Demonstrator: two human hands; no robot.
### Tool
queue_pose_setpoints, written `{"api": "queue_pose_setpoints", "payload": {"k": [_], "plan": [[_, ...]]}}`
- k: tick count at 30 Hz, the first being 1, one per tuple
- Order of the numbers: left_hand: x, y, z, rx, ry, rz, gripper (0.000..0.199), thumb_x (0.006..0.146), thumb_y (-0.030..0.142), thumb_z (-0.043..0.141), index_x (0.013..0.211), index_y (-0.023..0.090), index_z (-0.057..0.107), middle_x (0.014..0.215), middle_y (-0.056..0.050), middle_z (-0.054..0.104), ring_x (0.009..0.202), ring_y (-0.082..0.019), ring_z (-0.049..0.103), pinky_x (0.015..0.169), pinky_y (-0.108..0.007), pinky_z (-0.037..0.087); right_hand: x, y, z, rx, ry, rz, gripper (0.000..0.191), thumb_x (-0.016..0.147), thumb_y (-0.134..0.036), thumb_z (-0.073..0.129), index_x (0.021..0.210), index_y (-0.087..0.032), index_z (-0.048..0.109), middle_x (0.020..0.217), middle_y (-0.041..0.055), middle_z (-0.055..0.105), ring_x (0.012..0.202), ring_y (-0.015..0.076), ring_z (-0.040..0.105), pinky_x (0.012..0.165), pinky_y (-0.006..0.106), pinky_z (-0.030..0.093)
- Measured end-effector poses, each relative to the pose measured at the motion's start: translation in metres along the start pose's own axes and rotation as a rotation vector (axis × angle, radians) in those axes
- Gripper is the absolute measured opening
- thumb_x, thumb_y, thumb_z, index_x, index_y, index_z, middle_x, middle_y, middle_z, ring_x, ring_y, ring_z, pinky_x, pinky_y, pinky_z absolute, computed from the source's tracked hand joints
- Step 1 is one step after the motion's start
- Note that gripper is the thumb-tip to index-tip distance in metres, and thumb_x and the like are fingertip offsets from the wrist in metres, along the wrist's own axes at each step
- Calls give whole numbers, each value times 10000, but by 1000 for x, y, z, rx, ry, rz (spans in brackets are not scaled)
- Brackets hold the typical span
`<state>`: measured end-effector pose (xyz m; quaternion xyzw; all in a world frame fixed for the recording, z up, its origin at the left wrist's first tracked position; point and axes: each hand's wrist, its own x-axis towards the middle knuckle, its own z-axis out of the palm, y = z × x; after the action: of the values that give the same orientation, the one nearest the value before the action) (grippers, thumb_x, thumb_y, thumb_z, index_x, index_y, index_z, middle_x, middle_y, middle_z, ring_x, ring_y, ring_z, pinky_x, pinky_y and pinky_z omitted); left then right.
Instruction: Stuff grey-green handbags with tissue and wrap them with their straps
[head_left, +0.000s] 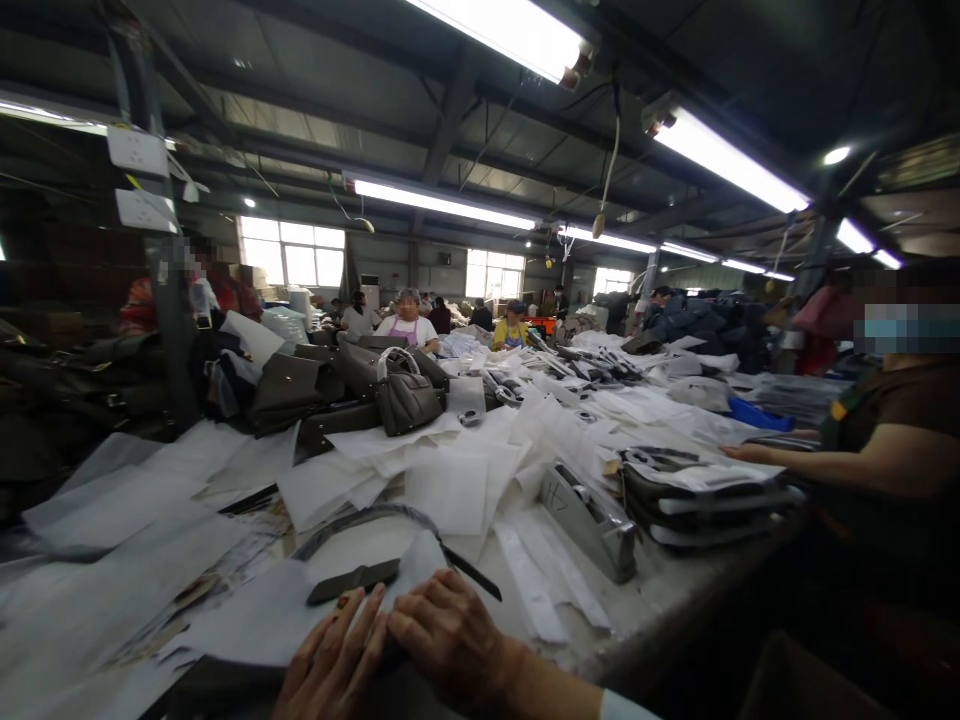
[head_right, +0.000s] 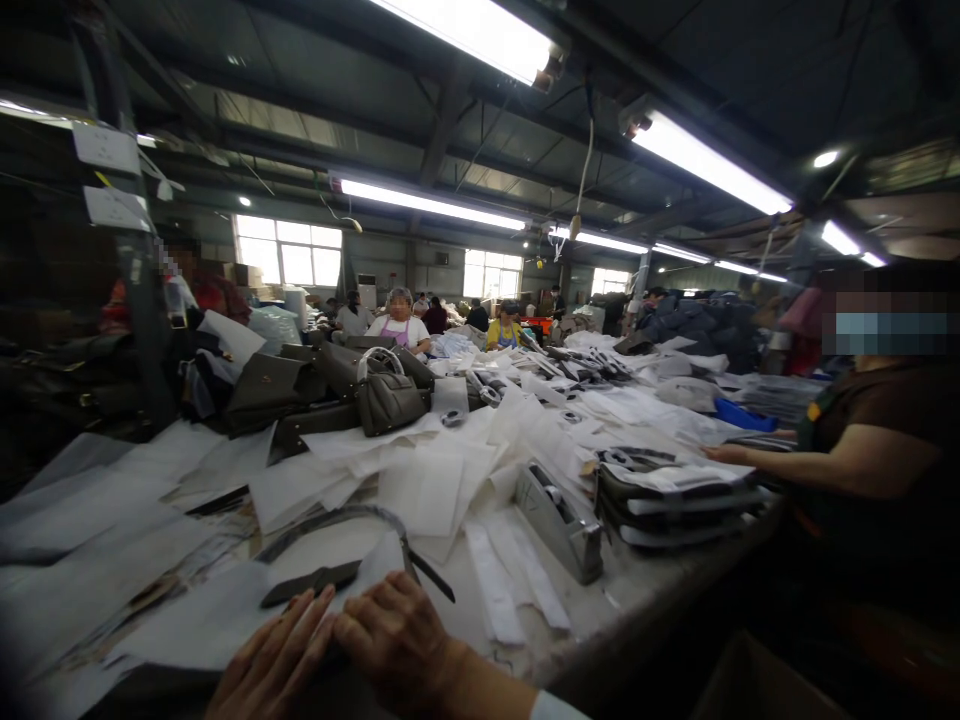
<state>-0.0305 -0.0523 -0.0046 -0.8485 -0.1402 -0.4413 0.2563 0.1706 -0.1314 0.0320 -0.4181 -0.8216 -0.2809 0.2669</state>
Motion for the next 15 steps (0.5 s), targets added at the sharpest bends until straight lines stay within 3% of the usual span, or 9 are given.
{"api": "queue_pose_setpoints", "payload": {"k": [7,9,15], "plan": [[-4,21,-11,-46,-137,-30,368,985,136,381,1253,209,622,1233,-45,689,1156,-161,621,1038,-291,387,-14,-14,-3,123,-31,69,245,1019,-191,338,1067,-171,577,1007,67,678,916,188,587,840,363,436],[-4,28,-12,-64,-124,-84,349,985,128,394,1230,196,633,1210,-60,698,1151,-170,625,1031,-308,397,-17,-17,-6,151,-50,113,236,1011,-172,359,1097,-171,578,1036,73,679,966,194,583,886,381,428],[-4,40,-8,-85,-152,-120,340,993,108,390,1211,195,636,1192,-56,708,1142,-172,630,1032,-317,397,-34,-6,-37,285,-66,259,228,959,-265,547,1175,-202,582,1171,83,654,1128,211,559,1009,413,413]]}}
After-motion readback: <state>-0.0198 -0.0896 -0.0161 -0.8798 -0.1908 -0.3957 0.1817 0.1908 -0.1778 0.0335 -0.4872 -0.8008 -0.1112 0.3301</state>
